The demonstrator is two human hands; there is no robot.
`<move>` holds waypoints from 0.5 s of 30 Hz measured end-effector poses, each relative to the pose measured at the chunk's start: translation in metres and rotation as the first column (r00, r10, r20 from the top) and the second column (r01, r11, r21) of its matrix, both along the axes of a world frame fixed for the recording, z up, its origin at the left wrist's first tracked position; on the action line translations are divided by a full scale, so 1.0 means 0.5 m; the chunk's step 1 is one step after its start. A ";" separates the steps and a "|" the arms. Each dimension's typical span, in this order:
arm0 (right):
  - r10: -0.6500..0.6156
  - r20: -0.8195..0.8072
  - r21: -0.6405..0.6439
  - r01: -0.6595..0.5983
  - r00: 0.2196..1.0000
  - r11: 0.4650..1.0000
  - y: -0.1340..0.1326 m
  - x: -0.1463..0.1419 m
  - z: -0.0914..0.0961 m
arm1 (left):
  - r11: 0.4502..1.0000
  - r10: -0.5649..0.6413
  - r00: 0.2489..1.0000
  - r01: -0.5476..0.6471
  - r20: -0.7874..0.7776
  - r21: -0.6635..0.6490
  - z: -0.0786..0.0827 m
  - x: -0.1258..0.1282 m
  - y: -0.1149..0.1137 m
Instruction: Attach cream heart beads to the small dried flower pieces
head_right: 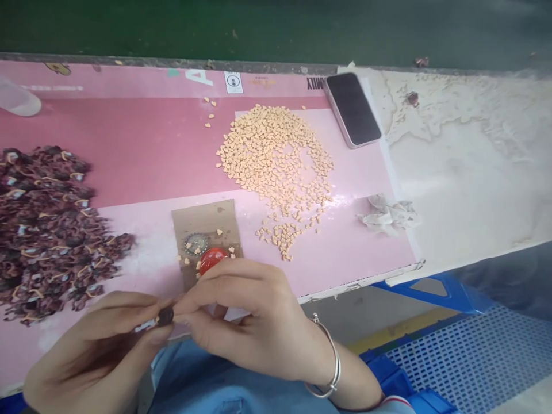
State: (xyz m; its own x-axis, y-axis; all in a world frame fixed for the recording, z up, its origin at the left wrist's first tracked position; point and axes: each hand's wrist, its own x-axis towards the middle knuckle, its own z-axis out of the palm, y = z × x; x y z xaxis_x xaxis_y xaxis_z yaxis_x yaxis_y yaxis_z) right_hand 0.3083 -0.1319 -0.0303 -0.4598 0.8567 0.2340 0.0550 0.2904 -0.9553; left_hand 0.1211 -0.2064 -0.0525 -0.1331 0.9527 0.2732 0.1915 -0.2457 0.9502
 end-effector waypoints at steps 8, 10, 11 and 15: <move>-0.080 0.172 0.284 0.028 0.982 0.959 -0.013 0.024 0.008 | 0.999 0.010 0.999 -0.008 0.031 -0.041 0.010 0.015 0.014; -0.157 0.185 0.350 0.084 0.970 0.933 -0.025 0.020 0.003 | 0.999 0.021 1.000 -0.022 -0.005 -0.035 0.019 0.020 0.018; -0.183 0.189 0.374 0.102 0.965 0.922 -0.028 0.018 0.001 | 0.998 0.033 0.999 -0.035 -0.033 -0.055 0.026 0.021 0.021; -0.206 0.189 0.441 0.105 0.960 0.891 -0.011 0.044 -0.011 | 0.992 -0.026 0.980 0.000 -0.199 -0.129 0.063 0.005 0.055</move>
